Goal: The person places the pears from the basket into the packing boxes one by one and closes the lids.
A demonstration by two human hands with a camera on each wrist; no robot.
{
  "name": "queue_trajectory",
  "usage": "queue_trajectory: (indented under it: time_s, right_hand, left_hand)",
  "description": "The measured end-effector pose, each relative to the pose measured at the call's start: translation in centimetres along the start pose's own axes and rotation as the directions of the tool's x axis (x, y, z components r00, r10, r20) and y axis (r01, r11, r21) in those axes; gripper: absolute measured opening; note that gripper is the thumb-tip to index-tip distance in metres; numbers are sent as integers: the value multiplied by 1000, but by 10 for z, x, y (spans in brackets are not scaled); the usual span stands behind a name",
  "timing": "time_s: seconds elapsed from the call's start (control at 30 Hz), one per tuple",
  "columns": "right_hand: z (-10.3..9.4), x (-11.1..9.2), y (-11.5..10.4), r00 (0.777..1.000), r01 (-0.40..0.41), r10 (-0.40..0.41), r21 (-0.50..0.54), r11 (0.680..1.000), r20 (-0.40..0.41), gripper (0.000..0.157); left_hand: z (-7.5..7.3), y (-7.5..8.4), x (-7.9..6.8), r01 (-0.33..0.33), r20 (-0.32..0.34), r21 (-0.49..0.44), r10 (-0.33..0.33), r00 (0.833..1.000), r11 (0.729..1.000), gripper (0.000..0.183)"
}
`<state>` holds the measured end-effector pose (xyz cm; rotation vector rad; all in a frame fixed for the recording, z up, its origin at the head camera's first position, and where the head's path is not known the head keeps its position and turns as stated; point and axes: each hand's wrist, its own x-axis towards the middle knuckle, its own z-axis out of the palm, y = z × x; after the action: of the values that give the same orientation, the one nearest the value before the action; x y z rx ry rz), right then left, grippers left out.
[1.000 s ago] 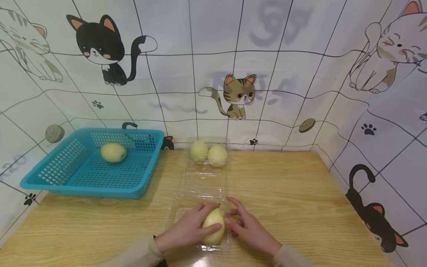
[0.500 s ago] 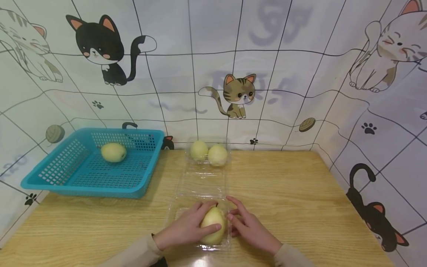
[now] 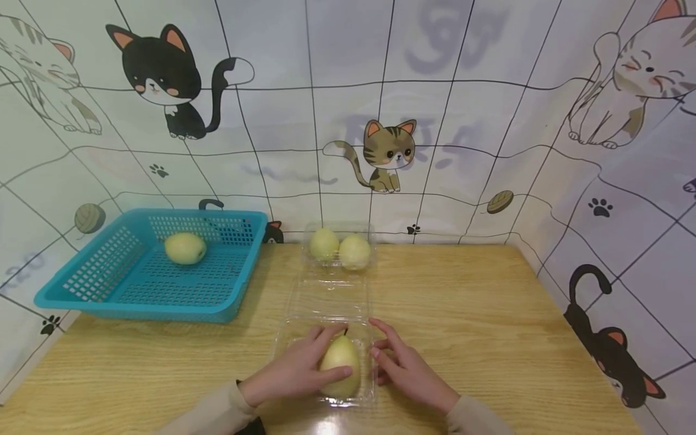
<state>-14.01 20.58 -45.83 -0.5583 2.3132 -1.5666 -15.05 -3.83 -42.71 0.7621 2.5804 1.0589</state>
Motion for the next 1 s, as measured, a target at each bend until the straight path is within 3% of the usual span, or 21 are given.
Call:
queue_trajectory:
  time_s: [0.2, 0.47, 0.77, 1.0]
  right_hand:
    - [0, -1, 0, 1000, -15, 14, -17, 1000, -10, 54]
    - [-1, -1, -2, 1000, -26, 26, -36, 999, 2, 55]
    - [0, -1, -1, 1000, -29, 29, -45, 999, 7, 54]
    - [-1, 0, -1, 999, -40, 40, -57, 998, 3, 54]
  left_hand:
    - [-6, -3, -5, 1, 1, 30, -1, 1000, 1000, 76]
    - [-8, -2, -9, -56, 44, -35, 57, 997, 998, 73]
    - [6, -2, -4, -75, -2, -31, 75, 997, 997, 73]
    - [9, -3, -5, -47, -27, 1, 47, 999, 999, 75]
